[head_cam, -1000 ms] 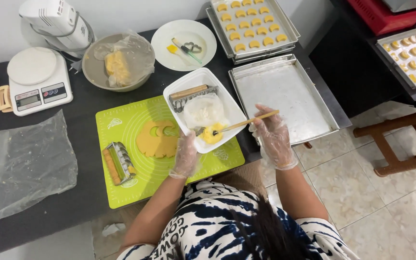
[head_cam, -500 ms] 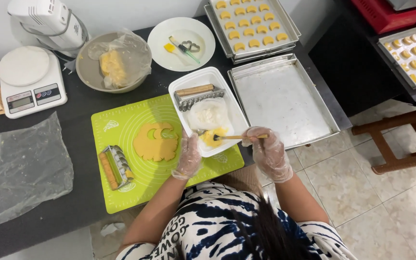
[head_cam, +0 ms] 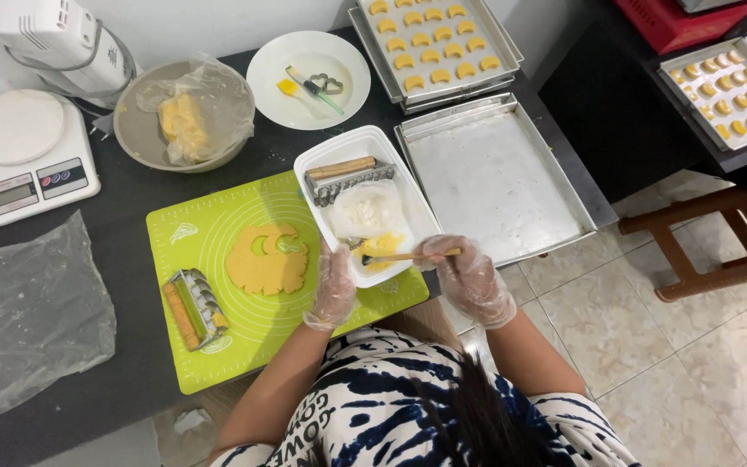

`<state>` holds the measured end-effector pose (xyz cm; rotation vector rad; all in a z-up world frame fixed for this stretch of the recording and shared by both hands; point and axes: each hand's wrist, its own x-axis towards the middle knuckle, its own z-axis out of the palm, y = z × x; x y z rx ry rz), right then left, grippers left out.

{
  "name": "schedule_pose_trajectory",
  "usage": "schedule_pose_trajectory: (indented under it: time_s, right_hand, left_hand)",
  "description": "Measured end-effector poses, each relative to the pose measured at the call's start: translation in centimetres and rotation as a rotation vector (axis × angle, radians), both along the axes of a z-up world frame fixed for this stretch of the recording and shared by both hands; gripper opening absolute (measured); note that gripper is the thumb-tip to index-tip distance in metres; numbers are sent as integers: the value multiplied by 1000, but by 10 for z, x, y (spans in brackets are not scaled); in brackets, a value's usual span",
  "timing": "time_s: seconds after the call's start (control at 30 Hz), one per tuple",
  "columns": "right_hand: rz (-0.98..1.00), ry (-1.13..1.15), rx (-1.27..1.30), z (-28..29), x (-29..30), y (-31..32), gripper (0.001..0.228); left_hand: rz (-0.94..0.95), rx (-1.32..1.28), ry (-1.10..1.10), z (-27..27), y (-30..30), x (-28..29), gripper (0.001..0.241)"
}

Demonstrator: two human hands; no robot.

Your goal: The person flattens dough on a silicone mat, uses a crescent-shaped mold to cut out cookies, places them on a baking tray, and then uses a brush to apply a topping.

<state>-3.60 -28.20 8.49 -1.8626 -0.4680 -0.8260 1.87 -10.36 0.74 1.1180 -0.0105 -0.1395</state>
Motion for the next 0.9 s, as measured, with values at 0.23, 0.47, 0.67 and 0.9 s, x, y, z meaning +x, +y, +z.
schedule_pose_trajectory:
  time_s: [0.23, 0.47, 0.67, 0.9]
  right_hand:
    - [-19, -3, 297, 29, 21, -61, 21]
    - [-253, 77, 19, 14, 129, -137, 23]
    - [-187, 183, 19, -41, 172, -149, 15]
    - [-248, 339, 10, -55, 167, -162, 11]
  left_hand:
    - [-1, 33, -35, -1, 14, -3, 66]
    - [303, 767, -906, -116, 38, 8, 42]
    - [421, 621, -894, -91, 31, 12, 41]
    - [130, 41, -96, -151, 31, 13, 65]
